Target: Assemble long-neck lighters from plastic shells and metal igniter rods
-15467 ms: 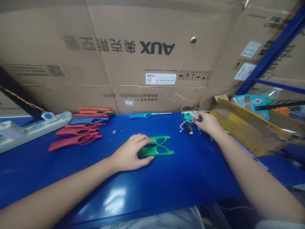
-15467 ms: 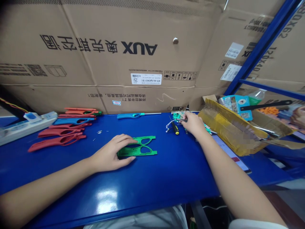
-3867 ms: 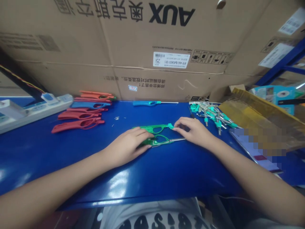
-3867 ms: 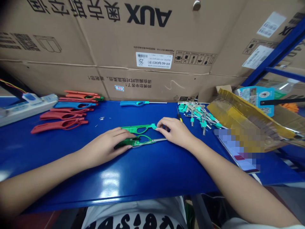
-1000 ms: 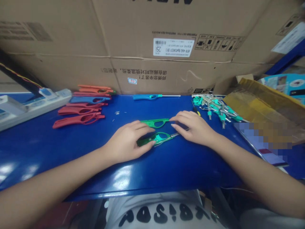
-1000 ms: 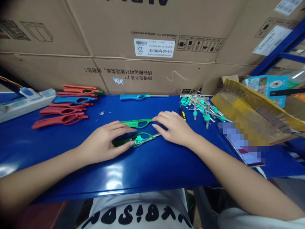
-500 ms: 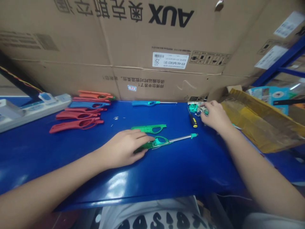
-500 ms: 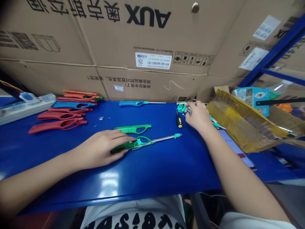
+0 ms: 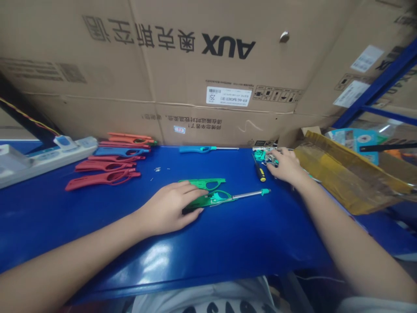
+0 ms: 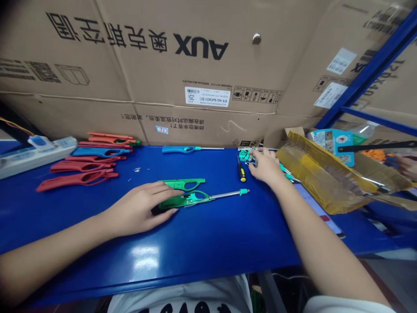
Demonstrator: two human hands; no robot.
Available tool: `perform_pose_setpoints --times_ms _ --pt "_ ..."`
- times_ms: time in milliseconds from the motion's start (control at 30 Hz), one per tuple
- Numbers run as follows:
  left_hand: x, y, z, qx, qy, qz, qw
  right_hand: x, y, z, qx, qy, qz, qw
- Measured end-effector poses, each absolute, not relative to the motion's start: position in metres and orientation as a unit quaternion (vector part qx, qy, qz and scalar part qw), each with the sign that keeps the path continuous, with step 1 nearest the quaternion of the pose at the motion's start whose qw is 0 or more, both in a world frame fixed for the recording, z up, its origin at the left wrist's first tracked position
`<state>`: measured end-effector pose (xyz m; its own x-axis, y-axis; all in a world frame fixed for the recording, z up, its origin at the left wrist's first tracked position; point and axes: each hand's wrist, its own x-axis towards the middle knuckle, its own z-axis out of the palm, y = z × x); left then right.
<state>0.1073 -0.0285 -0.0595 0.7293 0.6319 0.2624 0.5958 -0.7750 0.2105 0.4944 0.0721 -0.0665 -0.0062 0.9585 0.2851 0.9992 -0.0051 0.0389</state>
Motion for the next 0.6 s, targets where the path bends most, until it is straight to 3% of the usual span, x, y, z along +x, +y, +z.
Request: perform_pose_setpoints --times_ms 300,600 --pt "0.103 -0.029 -0.045 0.927 0.341 0.154 -0.008 0.486 0.075 -0.076 -0.675 -0.718 -0.132 0.109" --pt "0.101 -0.025 -0.053 0.932 0.335 0.131 0.036 0.49 0.079 -0.076 -0.662 -0.72 -0.108 0.176"
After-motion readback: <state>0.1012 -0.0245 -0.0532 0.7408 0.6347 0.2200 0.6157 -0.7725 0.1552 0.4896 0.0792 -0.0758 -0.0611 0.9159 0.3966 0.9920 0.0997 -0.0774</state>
